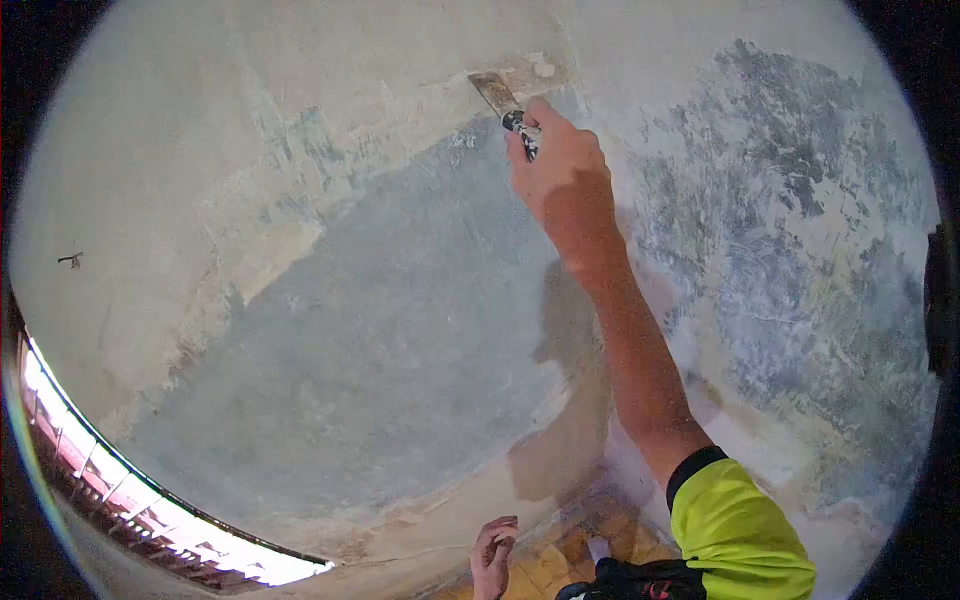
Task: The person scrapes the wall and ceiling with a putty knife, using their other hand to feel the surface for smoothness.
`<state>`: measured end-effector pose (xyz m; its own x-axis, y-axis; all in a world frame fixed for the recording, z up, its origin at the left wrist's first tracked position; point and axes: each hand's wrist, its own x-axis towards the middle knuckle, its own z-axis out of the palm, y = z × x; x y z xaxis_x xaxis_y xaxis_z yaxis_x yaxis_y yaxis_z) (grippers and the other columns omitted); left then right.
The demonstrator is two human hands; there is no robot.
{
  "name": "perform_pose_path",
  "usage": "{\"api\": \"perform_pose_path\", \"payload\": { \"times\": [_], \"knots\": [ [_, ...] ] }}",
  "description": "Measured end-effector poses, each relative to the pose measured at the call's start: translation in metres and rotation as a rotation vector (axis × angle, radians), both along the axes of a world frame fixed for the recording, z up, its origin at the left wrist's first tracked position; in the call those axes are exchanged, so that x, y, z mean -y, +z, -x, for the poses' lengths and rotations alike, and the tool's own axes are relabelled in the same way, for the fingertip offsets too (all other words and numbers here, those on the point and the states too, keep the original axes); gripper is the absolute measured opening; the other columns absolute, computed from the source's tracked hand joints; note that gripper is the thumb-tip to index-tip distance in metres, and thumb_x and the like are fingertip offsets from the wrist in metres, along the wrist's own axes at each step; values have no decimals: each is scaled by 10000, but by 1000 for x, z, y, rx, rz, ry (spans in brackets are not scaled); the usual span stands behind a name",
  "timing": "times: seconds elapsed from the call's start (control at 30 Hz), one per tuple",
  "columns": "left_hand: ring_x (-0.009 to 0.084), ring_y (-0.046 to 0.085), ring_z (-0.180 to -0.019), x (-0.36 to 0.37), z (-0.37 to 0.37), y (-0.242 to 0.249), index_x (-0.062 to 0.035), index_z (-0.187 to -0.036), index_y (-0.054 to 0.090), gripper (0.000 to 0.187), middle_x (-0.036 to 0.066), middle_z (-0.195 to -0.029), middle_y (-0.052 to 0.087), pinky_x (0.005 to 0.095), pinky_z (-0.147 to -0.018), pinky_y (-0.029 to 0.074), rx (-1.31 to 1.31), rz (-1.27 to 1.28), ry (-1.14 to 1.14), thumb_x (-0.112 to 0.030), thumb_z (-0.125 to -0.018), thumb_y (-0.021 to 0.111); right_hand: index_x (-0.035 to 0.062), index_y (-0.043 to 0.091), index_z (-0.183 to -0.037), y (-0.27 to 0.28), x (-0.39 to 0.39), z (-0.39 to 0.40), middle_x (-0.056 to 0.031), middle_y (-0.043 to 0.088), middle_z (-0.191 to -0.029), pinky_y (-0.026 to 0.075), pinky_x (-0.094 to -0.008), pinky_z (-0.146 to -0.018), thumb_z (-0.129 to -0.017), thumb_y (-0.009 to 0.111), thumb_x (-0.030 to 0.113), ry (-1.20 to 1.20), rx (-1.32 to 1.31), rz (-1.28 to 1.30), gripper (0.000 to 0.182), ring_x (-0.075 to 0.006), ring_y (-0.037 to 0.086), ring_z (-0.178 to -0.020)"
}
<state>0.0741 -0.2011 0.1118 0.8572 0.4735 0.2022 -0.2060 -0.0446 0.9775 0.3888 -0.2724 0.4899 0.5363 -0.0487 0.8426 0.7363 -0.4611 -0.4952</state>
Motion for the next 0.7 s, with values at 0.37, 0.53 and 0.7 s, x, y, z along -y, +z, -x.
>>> {"api": "perform_pose_path", "payload": {
  "times": [0.37,0.53,0.7],
  "knots": [
    [240,499,-1215,2,30,-21,-108,-1202,592,280,98,-1304,547,380,-960,413,8,-15,-64,-265,-987,505,67,563,-1180,6,-10,10,-221,671,-959,512,-506,-839,-904,586,258,17,-147,4,336,-419,644,-906],
    [242,539,-1159,8,54,-5,-40,-1014,604,105,145,-1251,553,350,-904,450,13,7,-4,-48,-922,553,61,568,-1117,-7,-8,-21,-188,671,-878,514,-435,-745,-892,622,287,122,148,-174,323,-372,650,-819],
    [214,536,-1152,6,94,-33,-7,-987,610,139,145,-1208,570,326,-929,454,212,-4,162,75,-887,558,126,566,-1110,-133,9,105,33,563,-770,393,-184,-504,-904,651,368,941,-667,-469,329,-32,487,-623]
  ]
}}
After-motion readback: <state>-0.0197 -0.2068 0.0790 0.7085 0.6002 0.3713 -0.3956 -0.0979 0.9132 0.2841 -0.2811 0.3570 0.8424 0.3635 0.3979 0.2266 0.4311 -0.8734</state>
